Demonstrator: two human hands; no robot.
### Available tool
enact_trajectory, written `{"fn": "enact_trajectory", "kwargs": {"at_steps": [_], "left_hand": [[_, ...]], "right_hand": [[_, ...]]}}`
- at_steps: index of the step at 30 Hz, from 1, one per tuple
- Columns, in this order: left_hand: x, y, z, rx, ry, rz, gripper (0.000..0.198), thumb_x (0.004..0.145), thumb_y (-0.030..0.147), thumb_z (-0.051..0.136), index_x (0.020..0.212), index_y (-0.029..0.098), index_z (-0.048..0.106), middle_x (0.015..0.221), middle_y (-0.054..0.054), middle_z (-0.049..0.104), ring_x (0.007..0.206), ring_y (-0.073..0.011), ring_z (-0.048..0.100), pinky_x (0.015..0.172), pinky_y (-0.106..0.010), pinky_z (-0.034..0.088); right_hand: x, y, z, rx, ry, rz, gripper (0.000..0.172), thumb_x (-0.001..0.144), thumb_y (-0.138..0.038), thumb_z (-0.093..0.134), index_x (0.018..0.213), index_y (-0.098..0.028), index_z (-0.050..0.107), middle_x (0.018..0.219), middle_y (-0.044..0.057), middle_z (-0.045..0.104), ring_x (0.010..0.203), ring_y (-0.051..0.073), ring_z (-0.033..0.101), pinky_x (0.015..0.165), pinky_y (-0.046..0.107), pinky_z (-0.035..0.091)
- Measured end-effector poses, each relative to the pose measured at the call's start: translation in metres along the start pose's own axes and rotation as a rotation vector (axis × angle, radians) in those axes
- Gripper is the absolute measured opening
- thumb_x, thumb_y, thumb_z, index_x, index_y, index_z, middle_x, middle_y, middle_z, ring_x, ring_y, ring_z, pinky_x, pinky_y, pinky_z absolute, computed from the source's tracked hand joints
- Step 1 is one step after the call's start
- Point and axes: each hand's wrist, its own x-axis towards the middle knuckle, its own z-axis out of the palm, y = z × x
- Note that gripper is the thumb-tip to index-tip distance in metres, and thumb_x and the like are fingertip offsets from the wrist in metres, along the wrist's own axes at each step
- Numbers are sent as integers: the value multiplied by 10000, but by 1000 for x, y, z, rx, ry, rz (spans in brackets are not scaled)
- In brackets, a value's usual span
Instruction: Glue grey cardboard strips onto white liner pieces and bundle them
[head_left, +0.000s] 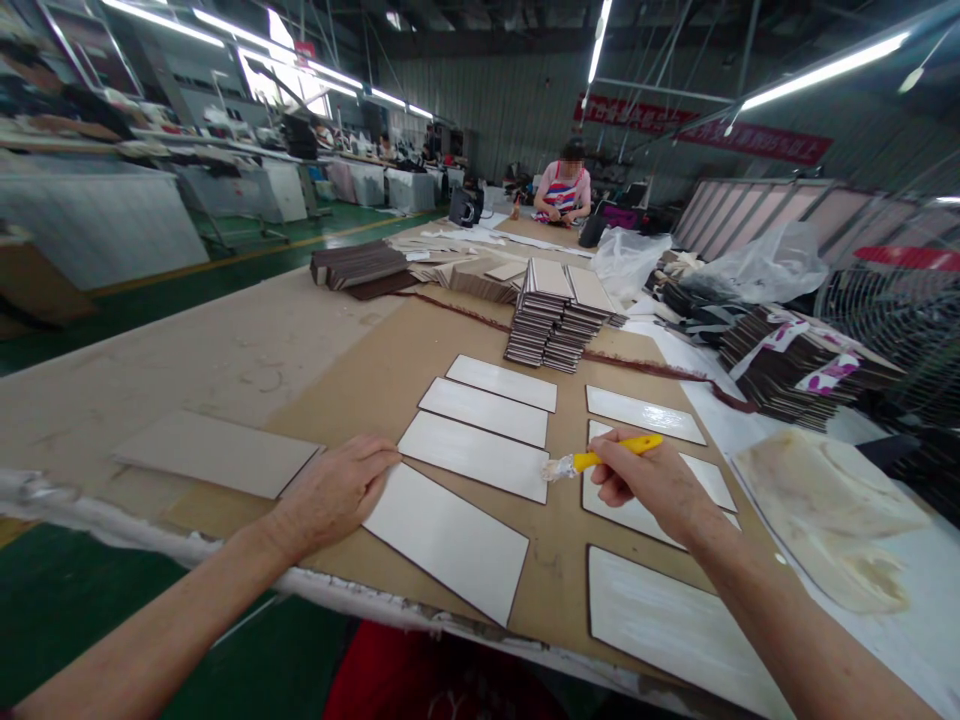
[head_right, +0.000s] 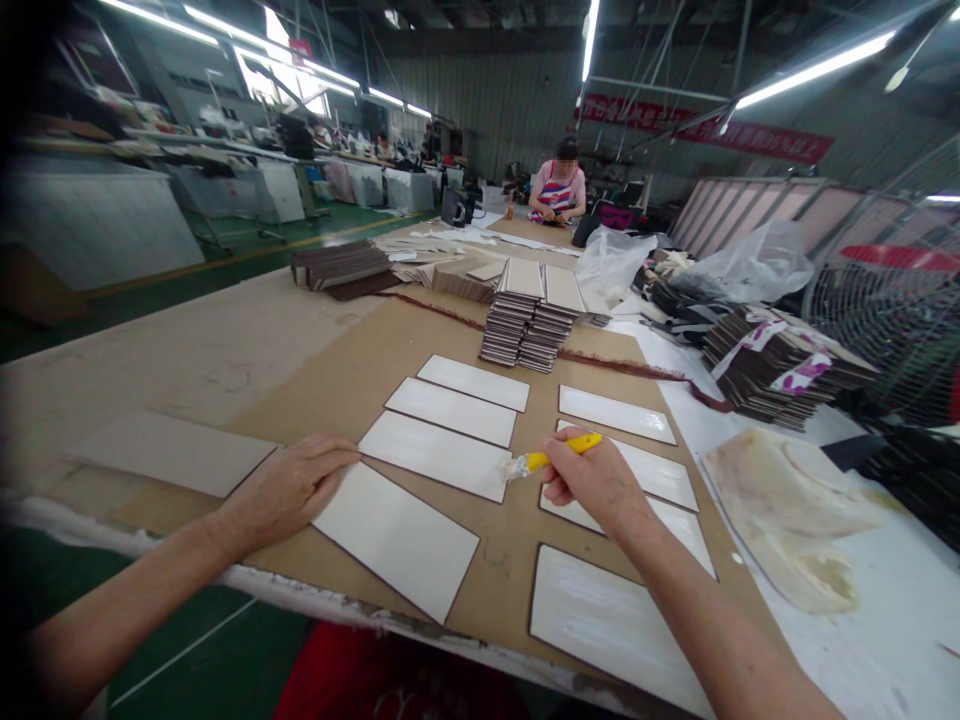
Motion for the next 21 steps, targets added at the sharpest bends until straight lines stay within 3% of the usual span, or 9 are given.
{"fn": "enact_trajectory", "kwargs": {"at_steps": [4, 9, 17, 21], "left_hand": [[1, 1, -1, -1, -20, 0, 293, 948, 165, 411, 1144, 194, 626, 1162, -88, 641, 1087, -241, 585, 970, -411, 484], [1, 1, -2, -4, -28, 7, 280, 949, 158, 408, 1126, 190, 623, 1142, -91, 638, 1074, -239, 580, 964, -413, 483], [2, 2, -2, -34, -20, 6, 270, 938, 128, 426, 1108, 187, 628, 1114, -94, 639, 1047, -224, 584, 952, -393, 491], [2, 1, -2, -39, 12, 29, 289, 927, 106, 425, 1113, 195, 628, 1087, -95, 644, 1029, -217, 599, 945, -375, 500]], "right_hand": [[-4, -8, 10, -12, -2, -33, 188, 871, -370, 554, 792, -204, 592, 621, -22, 663, 459, 105, 584, 460, 200, 477], [0, -23, 43, -167, -29, -62, 165, 889, -332, 535, 812, -215, 623, 625, -24, 669, 465, 103, 614, 463, 186, 459], [35, -51, 112, -14, -168, -209, 166, 900, -312, 517, 887, -206, 644, 700, 26, 691, 560, 162, 682, 495, 229, 514], [47, -61, 131, 121, -213, -222, 155, 903, -312, 513, 868, -216, 629, 706, 33, 691, 590, 167, 686, 519, 251, 550]]}}
